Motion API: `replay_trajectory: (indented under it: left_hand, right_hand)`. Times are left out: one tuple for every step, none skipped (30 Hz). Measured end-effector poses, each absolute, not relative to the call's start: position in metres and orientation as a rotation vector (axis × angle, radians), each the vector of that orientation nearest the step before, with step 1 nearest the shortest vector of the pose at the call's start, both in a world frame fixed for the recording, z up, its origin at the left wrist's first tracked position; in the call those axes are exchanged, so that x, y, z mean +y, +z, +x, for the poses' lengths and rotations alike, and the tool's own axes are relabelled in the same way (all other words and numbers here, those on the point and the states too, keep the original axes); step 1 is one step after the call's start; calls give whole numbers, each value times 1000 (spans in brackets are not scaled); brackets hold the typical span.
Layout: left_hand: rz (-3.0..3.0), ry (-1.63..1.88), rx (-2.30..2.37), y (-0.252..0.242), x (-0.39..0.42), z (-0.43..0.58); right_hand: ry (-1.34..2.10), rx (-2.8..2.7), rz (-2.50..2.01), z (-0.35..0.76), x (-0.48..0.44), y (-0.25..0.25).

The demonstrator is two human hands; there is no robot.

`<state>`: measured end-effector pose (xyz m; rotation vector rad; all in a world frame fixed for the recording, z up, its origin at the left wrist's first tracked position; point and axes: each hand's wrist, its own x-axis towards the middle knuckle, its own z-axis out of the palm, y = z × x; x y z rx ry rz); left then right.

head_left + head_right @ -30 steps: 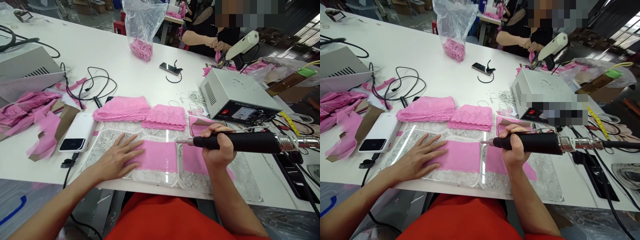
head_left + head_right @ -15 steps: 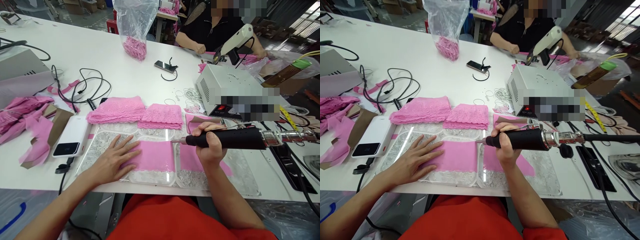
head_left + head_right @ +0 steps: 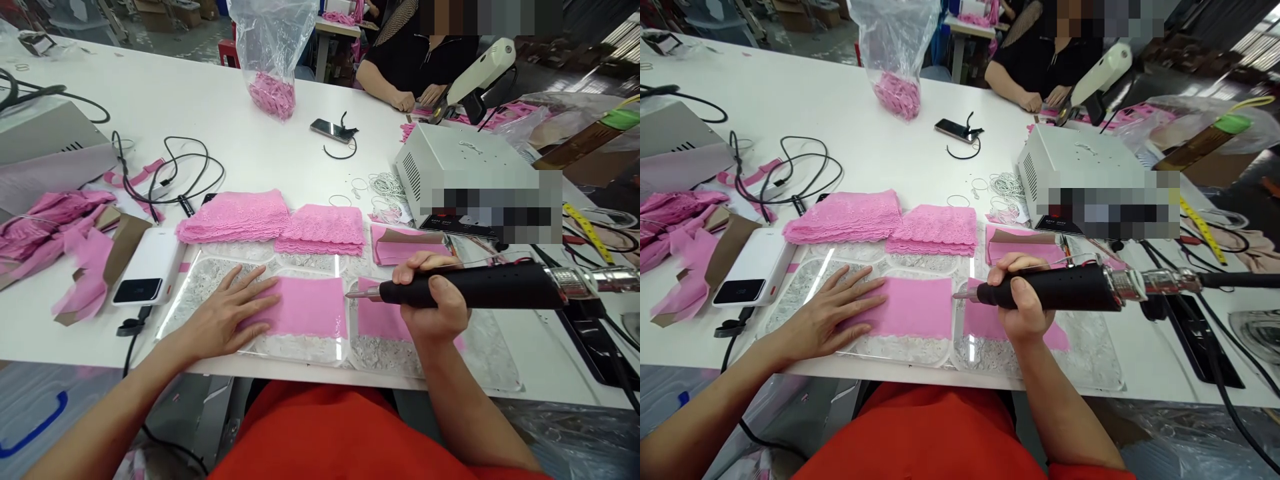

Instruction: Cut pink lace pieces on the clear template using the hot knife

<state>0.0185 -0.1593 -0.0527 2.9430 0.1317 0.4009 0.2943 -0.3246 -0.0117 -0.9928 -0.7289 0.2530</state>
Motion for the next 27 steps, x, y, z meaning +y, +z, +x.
replay_trajectory:
  left_hand:
    - [2945,403,129,-52,-159,19]
    - [2946,405,125,-52,-160,19]
    - [2946,405,123,-52,-160,19]
    - [2946,404,123,-52,-160,19]
    - [2946,401,125,-52,-160,19]
    - [2945,398,129,-52,-160,19]
    - [2945,395,134,-52,-160,19]
    - [2945,394,139,-52,-160,19]
    - [2945,392,145,-52,-160,19]
    - [2945,385,151,-52,-160,19]
    - [2944,377,159,-52,-160,19]
    - [2943,369,166,-52,-160,19]
    - [2941,361,173,-52,-160,19]
    - [2939,356,178,-53,-160,19]
    - [2938,356,179,-53,-160,19]
    - [2937,360,178,-53,-160,19]
    - [2938,364,174,-53,-160,19]
    - [2939,368,166,-53,-160,19]
    - [2940,371,160,-53,-160,19]
    - [2941,372,156,-53,-160,19]
    - [2942,370,156,-53,-160,19]
    - [2942,366,158,-53,-160,18]
    - [2940,360,163,-52,-160,18]
    - [2938,355,169,-52,-160,18]
    - [2935,350,172,-52,-160,18]
    - [2933,347,172,-52,-160,18]
    - [2931,344,171,-52,-160,18]
  right_hand:
    - [255,-731,-997,294,-326,-13]
    - [253,-733,-1001,294,-326,-13]
    - [251,-735,-1004,293,-327,-14]
    - [250,-735,-1008,293,-327,-14]
    - [251,-734,-1007,293,-326,-14]
    - [255,-735,-1002,293,-326,-15]
    - [260,-736,-994,293,-326,-15]
    - [265,-737,-985,293,-325,-15]
    - [269,-737,-979,292,-325,-15]
    - [270,-737,-975,292,-325,-15]
    - [271,-736,-973,292,-324,-15]
    - [272,-735,-973,292,-324,-16]
    - [275,-736,-974,291,-324,-16]
    - [280,-740,-975,291,-324,-16]
    - [286,-747,-976,291,-325,-16]
    - [292,-756,-979,291,-325,-17]
    - [296,-764,-981,291,-325,-17]
    - [299,-772,-981,291,-325,-18]
    - [303,-777,-980,291,-325,-18]
    - [307,-779,-977,291,-325,-18]
    - [310,-778,-974,292,-325,-18]
    - [308,-774,-972,292,-325,-18]
    - [300,-771,-970,292,-325,-17]
    - [290,-769,-971,292,-326,-17]
    - [280,-767,-970,292,-327,-16]
    - [275,-769,-969,292,-328,-15]
    - [277,-773,-966,292,-330,-14]
